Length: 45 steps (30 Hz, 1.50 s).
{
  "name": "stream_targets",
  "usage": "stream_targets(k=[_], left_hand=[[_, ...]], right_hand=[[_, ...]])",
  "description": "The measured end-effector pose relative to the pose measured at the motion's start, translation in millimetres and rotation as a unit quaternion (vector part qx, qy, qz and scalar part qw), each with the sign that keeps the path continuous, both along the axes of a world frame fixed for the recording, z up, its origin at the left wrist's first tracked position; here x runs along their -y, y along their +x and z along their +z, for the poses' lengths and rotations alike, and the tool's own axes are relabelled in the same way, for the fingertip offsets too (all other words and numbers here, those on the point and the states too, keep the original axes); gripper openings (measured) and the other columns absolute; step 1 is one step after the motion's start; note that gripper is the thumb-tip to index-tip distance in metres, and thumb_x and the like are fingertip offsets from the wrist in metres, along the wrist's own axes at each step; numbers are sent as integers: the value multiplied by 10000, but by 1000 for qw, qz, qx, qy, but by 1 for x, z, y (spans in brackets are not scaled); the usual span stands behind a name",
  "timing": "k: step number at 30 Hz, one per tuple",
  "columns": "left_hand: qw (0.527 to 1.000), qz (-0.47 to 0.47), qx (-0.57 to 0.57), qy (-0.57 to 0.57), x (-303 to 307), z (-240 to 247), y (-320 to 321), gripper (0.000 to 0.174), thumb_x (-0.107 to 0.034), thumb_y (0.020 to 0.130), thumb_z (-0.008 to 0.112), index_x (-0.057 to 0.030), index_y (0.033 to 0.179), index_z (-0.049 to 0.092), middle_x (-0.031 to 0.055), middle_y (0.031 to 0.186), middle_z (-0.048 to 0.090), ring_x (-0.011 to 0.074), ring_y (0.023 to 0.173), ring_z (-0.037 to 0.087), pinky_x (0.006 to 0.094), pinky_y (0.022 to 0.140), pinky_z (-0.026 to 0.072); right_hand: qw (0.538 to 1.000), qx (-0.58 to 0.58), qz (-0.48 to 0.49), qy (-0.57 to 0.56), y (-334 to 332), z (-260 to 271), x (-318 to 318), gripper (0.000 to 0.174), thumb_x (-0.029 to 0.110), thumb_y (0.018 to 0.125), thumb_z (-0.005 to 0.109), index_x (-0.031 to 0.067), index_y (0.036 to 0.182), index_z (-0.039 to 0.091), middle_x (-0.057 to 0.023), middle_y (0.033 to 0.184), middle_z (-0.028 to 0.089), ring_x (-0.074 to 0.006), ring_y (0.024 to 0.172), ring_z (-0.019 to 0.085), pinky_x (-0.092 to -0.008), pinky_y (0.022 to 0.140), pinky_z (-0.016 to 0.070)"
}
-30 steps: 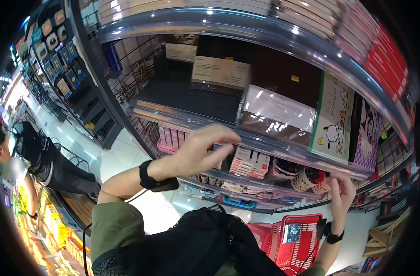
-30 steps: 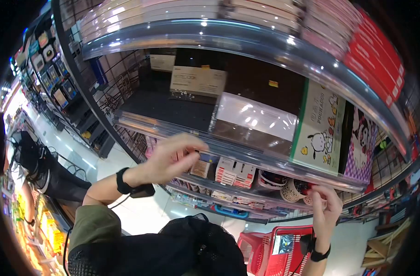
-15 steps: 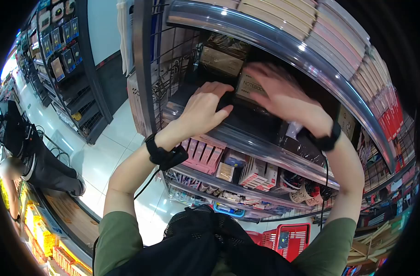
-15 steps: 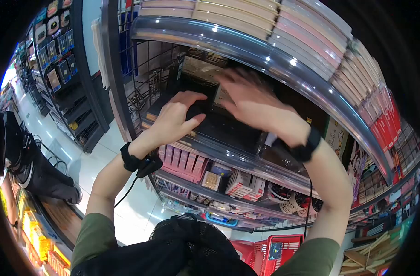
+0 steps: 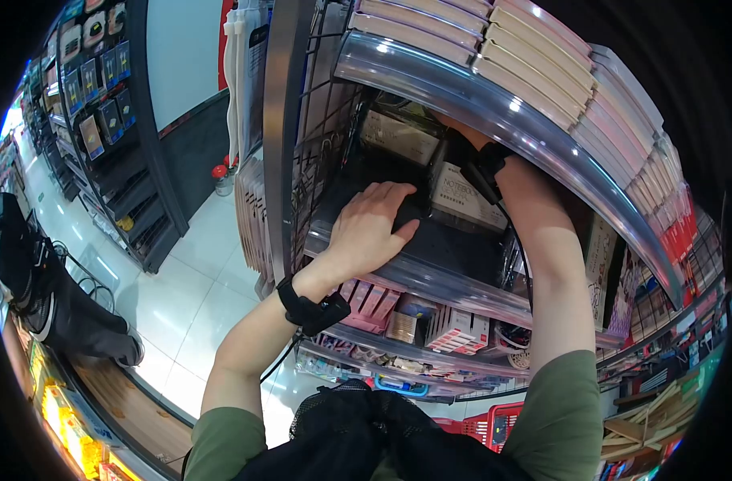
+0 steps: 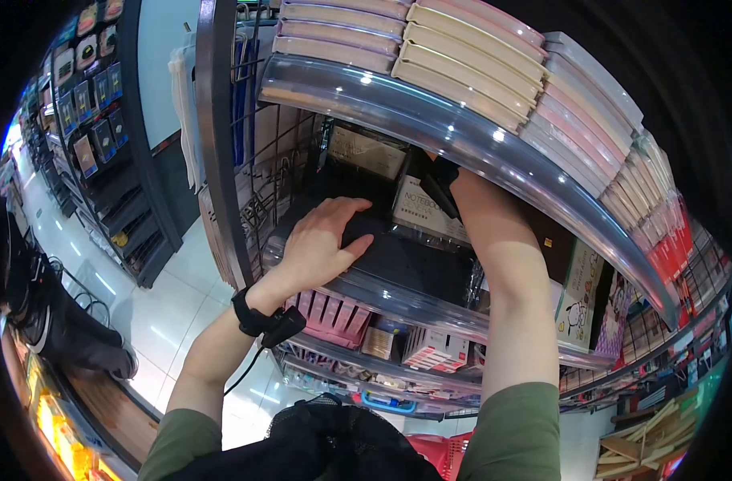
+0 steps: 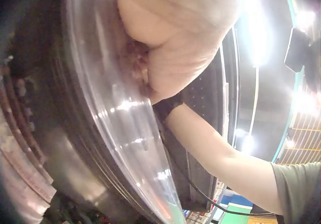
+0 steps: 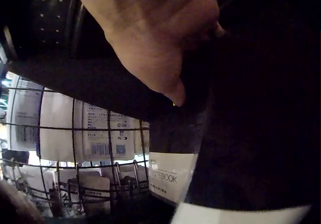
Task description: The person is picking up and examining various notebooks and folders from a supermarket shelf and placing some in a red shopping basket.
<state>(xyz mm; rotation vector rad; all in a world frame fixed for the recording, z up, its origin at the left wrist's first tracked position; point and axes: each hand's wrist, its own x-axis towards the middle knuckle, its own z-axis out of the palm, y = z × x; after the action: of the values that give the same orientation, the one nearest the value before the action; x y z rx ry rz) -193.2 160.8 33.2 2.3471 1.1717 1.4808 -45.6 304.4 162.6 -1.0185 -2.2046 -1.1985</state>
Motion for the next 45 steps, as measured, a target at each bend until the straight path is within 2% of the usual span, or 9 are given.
stream_targets(k=[18, 22, 24, 25, 27, 28, 30, 37, 45], left_hand=[[999, 9, 16, 37, 1, -3, 2, 342, -159, 766, 631, -64, 1089, 570, 92, 973, 617, 277, 881, 589, 355, 742, 468], [998, -13, -38, 53, 4, 2, 2, 399, -199, 774, 627, -75, 1144, 545, 105, 1064, 595, 290, 950, 574, 366, 804, 463], [994, -37, -80, 71, 6, 6, 3, 434, -231, 783, 624, -78, 1178, 527, 113, 1124, 574, 297, 982, 565, 371, 835, 459], [988, -59, -117, 79, 7, 6, 4, 483, -275, 796, 614, -80, 1221, 493, 118, 1187, 536, 305, 1011, 554, 380, 863, 450], [978, -91, -174, 65, 9, 8, 6, 600, -381, 832, 572, -79, 1319, 393, 150, 1298, 449, 341, 1064, 533, 415, 904, 432], [978, -92, -176, 63, 10, 7, 9, 600, -381, 832, 572, -79, 1319, 393, 150, 1298, 449, 341, 1064, 533, 415, 904, 432], [979, -60, -194, -7, 12, 6, 17, 618, -390, 844, 552, -76, 1340, 359, 188, 1287, 448, 371, 1076, 524, 436, 891, 433], [980, -3, -193, 51, 11, -1, 50, 642, -352, 846, 551, -2, 1336, 327, 261, 1238, 449, 385, 1068, 525, 437, 850, 448], [979, 16, -202, -10, 3, 4, 68, 672, -284, 820, 579, 27, 1341, 290, 278, 1203, 455, 376, 1068, 515, 443, 857, 441]], right_hand=[[991, -44, 32, 122, 5, -38, -43, 328, 292, 816, 614, 59, 1045, 593, -155, 972, 615, -332, 923, 582, -423, 815, 458], [987, -55, 36, 147, 14, -40, -31, 320, 292, 815, 615, 61, 1036, 599, -152, 960, 619, -330, 915, 586, -421, 808, 461], [984, -94, 120, 89, 19, -33, -26, 262, 279, 815, 613, 79, 984, 624, -122, 888, 639, -305, 840, 606, -405, 749, 481], [984, -97, 118, 88, 21, -34, -30, 262, 279, 815, 613, 79, 984, 624, -122, 888, 639, -305, 840, 606, -405, 749, 481], [988, 66, -54, 131, 17, -32, -31, 249, 280, 819, 607, 91, 979, 627, -114, 880, 642, -293, 809, 610, -401, 724, 486], [988, 64, -54, 129, 15, -30, -27, 249, 280, 819, 607, 91, 979, 627, -114, 880, 642, -293, 809, 610, -401, 724, 486], [997, -41, 52, 31, 11, -20, -22, 237, 294, 828, 597, 105, 966, 631, -101, 864, 644, -281, 797, 611, -394, 724, 487], [990, -29, 124, 63, 14, -18, -28, 261, 329, 845, 575, 123, 998, 623, -78, 949, 636, -249, 892, 595, -381, 769, 481], [999, -40, -2, 22, 16, -37, -47, 305, 327, 840, 584, 85, 1025, 601, -86, 983, 628, -248, 916, 590, -376, 790, 475]])
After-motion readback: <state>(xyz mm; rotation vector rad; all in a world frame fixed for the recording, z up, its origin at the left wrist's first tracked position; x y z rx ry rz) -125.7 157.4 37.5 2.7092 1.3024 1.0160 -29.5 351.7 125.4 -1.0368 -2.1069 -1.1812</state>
